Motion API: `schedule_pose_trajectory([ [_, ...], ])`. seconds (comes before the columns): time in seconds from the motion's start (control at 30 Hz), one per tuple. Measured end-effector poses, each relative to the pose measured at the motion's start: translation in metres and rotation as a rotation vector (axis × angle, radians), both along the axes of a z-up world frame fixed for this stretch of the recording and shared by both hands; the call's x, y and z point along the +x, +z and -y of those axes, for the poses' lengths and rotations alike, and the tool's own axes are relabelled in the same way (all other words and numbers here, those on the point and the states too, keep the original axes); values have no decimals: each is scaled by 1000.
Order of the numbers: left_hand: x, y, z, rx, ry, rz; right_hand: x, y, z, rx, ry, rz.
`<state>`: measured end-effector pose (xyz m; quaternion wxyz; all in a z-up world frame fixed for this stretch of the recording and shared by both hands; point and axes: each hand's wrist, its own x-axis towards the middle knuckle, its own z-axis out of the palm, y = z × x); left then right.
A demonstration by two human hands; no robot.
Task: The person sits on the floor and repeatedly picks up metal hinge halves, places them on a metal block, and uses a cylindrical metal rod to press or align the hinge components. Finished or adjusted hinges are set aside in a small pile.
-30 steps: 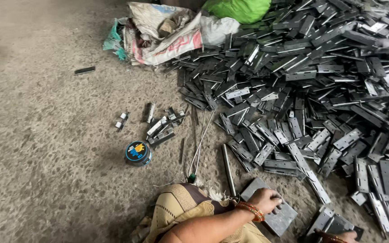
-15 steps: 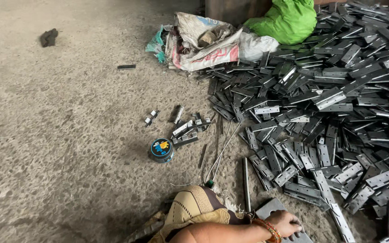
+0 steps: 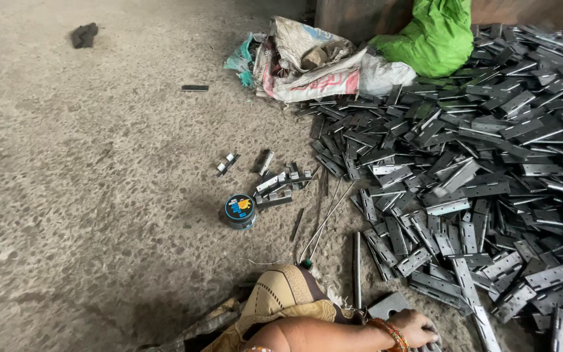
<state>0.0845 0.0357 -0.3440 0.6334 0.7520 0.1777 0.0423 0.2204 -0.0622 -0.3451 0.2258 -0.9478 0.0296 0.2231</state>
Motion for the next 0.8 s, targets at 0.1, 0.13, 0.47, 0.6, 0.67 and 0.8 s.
schedule_pose_trajectory([
  [0.1,-6,7,2,-97,0,30,21,6,7,113,-30,36],
  [0.13,-7,9,0,-65,13,68,25,8,19,158,-51,45],
  [0.47,-29,-12,-20,-38,19,-23,12,59,163,828,-350,326],
  [0.6,-39,-30,-32,-65,4,-97,3,99,212,1101,-457,424],
  [0.67,-40,-37,-39,-81,-21,-121,-10,126,249,1182,-463,532],
  [0.8,-50,-49,-49,-89,-36,-151,-47,190,333,1177,-501,804],
])
